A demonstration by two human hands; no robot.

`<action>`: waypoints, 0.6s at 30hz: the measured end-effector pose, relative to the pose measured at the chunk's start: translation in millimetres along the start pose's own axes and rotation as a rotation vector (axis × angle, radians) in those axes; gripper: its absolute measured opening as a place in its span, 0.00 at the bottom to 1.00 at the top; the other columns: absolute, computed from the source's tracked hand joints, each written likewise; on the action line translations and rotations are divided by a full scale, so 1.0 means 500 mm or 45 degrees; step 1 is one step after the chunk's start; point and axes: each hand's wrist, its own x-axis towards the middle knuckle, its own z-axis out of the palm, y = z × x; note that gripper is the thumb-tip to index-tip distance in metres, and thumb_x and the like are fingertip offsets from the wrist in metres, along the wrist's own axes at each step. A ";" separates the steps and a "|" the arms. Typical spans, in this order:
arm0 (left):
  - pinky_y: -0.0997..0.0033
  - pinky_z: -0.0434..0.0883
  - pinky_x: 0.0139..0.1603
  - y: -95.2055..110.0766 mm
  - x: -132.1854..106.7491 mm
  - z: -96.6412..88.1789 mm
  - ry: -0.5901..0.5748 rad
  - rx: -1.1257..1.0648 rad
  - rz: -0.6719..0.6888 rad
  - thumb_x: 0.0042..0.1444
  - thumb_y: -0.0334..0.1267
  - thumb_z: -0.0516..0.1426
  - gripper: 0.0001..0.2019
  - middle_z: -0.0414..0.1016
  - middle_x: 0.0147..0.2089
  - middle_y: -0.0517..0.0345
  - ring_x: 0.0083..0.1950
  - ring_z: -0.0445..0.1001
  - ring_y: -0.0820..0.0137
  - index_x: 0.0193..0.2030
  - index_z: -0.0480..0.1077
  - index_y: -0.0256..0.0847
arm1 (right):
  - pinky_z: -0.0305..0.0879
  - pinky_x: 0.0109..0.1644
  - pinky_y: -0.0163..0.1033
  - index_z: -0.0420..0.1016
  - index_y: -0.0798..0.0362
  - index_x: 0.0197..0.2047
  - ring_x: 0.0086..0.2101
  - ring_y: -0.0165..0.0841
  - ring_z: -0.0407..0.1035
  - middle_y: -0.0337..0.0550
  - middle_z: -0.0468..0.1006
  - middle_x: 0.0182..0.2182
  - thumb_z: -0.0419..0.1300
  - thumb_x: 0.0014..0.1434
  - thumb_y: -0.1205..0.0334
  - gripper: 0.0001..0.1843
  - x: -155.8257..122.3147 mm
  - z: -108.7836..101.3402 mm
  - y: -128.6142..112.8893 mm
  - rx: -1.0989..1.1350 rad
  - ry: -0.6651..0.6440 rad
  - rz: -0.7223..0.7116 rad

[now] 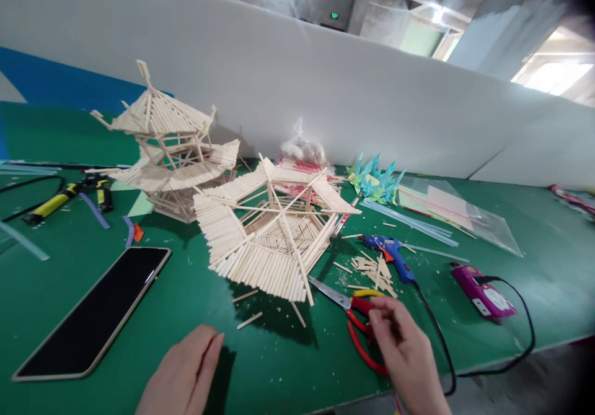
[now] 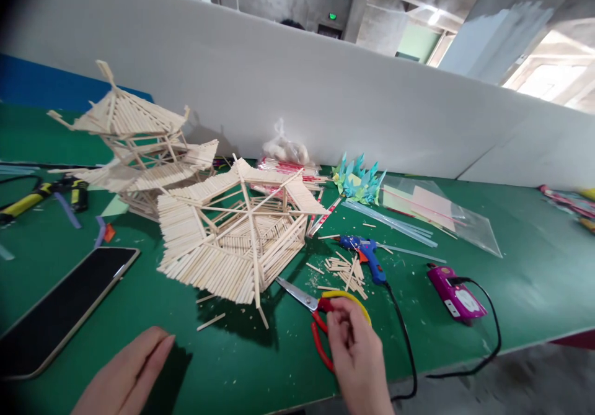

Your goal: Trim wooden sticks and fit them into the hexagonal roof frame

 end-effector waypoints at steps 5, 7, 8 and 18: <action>0.62 0.64 0.37 -0.013 0.008 0.024 -0.197 0.520 0.619 0.53 0.35 0.54 0.10 0.75 0.42 0.48 0.40 0.72 0.56 0.43 0.70 0.42 | 0.67 0.35 0.37 0.69 0.54 0.44 0.31 0.35 0.70 0.46 0.76 0.33 0.54 0.55 0.69 0.12 -0.019 0.101 -0.030 -0.550 -0.401 -0.521; 0.63 0.65 0.32 -0.001 0.011 0.025 -0.295 0.663 0.732 0.56 0.36 0.53 0.07 0.73 0.31 0.53 0.33 0.72 0.61 0.29 0.69 0.40 | 0.68 0.37 0.37 0.70 0.55 0.43 0.34 0.37 0.71 0.47 0.76 0.34 0.55 0.53 0.71 0.13 -0.012 0.136 -0.045 -0.787 -0.508 -0.550; 0.64 0.65 0.30 0.006 0.012 0.024 -0.313 0.703 0.755 0.56 0.36 0.52 0.11 0.70 0.26 0.56 0.29 0.70 0.63 0.23 0.66 0.40 | 0.68 0.37 0.38 0.71 0.56 0.42 0.34 0.37 0.72 0.47 0.77 0.33 0.56 0.52 0.72 0.12 -0.006 0.149 -0.051 -0.853 -0.529 -0.551; 0.55 0.58 0.47 0.013 0.007 0.106 -0.158 0.661 1.021 0.57 0.28 0.44 0.16 0.79 0.39 0.48 0.44 0.70 0.57 0.39 0.74 0.38 | 0.63 0.24 0.40 0.73 0.58 0.32 0.26 0.41 0.72 0.48 0.77 0.25 0.57 0.49 0.78 0.09 0.021 0.168 -0.037 -1.176 -0.628 -0.841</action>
